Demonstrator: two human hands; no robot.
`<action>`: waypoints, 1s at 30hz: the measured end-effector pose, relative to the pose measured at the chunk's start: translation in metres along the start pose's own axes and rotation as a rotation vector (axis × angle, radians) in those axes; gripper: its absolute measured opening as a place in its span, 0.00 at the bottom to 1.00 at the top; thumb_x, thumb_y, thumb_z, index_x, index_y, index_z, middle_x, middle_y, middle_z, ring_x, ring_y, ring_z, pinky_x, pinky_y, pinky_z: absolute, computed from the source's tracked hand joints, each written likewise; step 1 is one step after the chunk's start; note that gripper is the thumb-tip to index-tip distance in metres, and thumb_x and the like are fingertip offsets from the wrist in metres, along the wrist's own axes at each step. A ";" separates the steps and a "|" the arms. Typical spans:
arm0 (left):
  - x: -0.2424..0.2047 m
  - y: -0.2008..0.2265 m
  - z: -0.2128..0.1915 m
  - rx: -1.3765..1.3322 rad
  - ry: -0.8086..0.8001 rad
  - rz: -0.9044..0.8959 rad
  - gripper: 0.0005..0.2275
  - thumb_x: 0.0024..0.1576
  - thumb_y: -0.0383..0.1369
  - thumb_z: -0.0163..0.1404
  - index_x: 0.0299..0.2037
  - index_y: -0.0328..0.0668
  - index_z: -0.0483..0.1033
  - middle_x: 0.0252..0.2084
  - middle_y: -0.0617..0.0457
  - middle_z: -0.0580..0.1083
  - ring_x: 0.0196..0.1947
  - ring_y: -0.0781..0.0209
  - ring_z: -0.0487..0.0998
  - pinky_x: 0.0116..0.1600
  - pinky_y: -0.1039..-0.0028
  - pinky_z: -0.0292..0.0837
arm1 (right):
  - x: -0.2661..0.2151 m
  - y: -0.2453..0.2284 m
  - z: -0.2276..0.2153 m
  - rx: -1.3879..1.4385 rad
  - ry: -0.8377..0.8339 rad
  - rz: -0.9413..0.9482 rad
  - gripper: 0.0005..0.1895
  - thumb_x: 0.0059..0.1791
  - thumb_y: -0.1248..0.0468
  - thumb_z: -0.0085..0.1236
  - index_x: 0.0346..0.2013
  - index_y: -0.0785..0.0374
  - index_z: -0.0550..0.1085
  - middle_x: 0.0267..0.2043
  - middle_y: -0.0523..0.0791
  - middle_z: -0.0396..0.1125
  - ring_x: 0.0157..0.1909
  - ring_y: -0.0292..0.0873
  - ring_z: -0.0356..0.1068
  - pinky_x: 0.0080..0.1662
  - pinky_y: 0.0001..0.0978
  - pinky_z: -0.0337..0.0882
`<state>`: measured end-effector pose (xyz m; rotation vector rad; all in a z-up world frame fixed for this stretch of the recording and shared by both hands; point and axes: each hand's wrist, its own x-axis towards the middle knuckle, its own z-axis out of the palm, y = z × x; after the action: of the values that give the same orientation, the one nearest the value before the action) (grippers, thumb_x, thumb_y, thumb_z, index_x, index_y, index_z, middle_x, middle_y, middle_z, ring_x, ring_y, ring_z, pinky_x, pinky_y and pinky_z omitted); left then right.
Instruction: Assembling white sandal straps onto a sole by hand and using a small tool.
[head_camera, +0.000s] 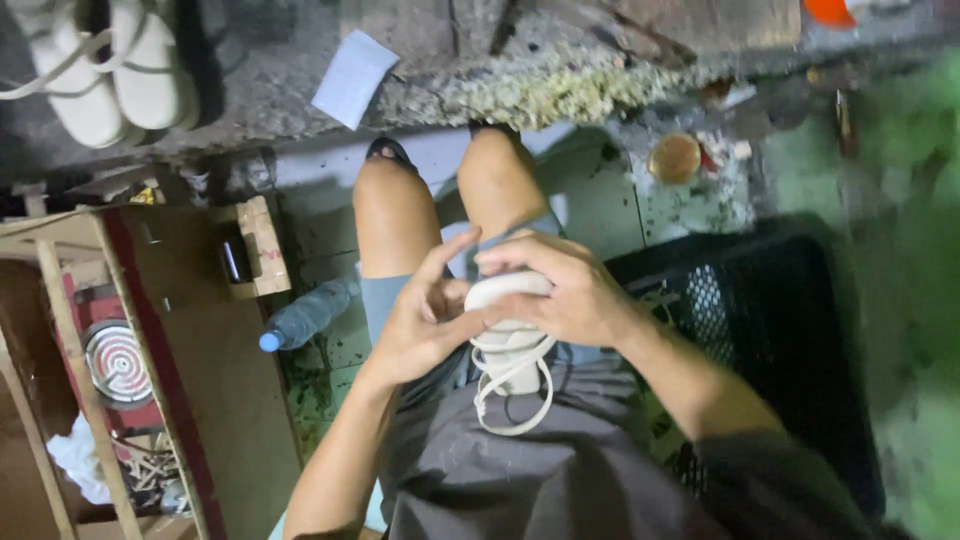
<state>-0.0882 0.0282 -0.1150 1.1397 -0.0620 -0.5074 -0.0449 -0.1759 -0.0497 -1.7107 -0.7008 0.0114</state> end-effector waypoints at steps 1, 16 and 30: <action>-0.003 0.001 -0.002 0.047 0.011 -0.019 0.38 0.52 0.20 0.58 0.73 0.41 0.51 0.33 0.50 0.77 0.34 0.64 0.81 0.42 0.72 0.81 | -0.001 -0.004 0.002 0.009 0.042 0.056 0.12 0.45 0.66 0.68 0.42 0.64 0.79 0.34 0.49 0.72 0.34 0.46 0.74 0.35 0.36 0.73; -0.032 0.016 -0.090 0.223 0.428 0.197 0.15 0.50 0.20 0.61 0.47 0.36 0.74 0.35 0.47 0.78 0.36 0.62 0.78 0.44 0.68 0.77 | 0.000 0.020 -0.039 0.247 -0.395 0.263 0.36 0.45 0.71 0.55 0.67 0.75 0.59 0.67 0.63 0.56 0.68 0.63 0.55 0.67 0.57 0.52; -0.027 0.009 -0.088 0.797 0.288 0.325 0.11 0.48 0.25 0.65 0.41 0.42 0.84 0.35 0.45 0.81 0.40 0.48 0.83 0.43 0.60 0.77 | -0.050 0.118 0.024 -0.574 -0.140 -0.277 0.14 0.52 0.49 0.57 0.40 0.54 0.78 0.44 0.45 0.66 0.39 0.49 0.66 0.41 0.42 0.63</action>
<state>-0.0823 0.1170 -0.1398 1.9293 -0.2076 -0.0013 -0.0425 -0.1879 -0.1798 -2.1532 -1.1185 -0.2906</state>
